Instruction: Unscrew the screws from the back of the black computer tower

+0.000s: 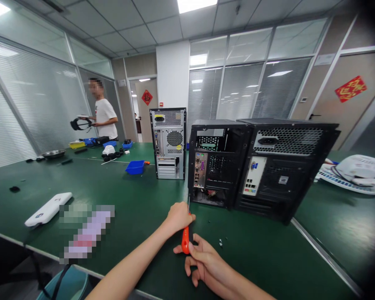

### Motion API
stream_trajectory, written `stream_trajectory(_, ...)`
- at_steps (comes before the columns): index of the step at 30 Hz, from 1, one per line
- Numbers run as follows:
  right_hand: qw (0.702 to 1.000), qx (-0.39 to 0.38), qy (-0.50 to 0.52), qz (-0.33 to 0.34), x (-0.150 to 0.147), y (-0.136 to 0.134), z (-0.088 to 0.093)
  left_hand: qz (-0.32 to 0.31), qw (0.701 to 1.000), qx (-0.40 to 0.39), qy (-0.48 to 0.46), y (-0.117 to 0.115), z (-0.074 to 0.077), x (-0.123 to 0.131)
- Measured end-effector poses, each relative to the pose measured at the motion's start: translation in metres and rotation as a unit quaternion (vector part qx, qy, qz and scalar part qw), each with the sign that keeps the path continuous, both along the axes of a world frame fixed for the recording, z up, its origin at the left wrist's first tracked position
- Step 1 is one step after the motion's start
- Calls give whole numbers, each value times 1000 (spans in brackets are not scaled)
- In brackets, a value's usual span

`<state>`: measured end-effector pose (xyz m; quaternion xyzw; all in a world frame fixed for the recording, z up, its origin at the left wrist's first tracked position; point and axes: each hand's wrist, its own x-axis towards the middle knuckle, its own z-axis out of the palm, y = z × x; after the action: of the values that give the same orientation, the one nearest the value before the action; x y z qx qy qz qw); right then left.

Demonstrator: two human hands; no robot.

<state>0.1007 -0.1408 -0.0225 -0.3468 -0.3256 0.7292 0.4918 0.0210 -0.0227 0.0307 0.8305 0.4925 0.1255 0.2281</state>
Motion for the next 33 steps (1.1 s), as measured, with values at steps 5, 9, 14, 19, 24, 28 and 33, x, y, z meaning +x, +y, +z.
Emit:
stream_trajectory(5, 999, 10, -47, -22, 0, 0, 6, -5, 999, -23, -27, 3, -1, -1)
stream_trajectory(9, 996, 0, -77, -53, 1, 1, 7, -4, 997, -48, -67, 6, -5, -1)
stream_trajectory(14, 995, 8, -83, -55, 4, 4, 6, 9, 978, -139, -155, 8, -11, -1)
stream_trajectory(19, 994, 16, -86, -58, 5, 5, 6, 20, 917, -289, -275, -4, -15, -4)
stream_trajectory(24, 992, 18, -104, -64, 4, 4, 5, 36, 835, -424, -349, -30, -16, -18)
stream_trajectory(28, 988, 24, -130, -77, 2, 4, 1, 72, 734, -516, -436, -46, -20, -26)
stream_trajectory(33, 981, 21, -185, -57, 6, 7, -1, 139, 690, -510, -494, -49, -24, -26)
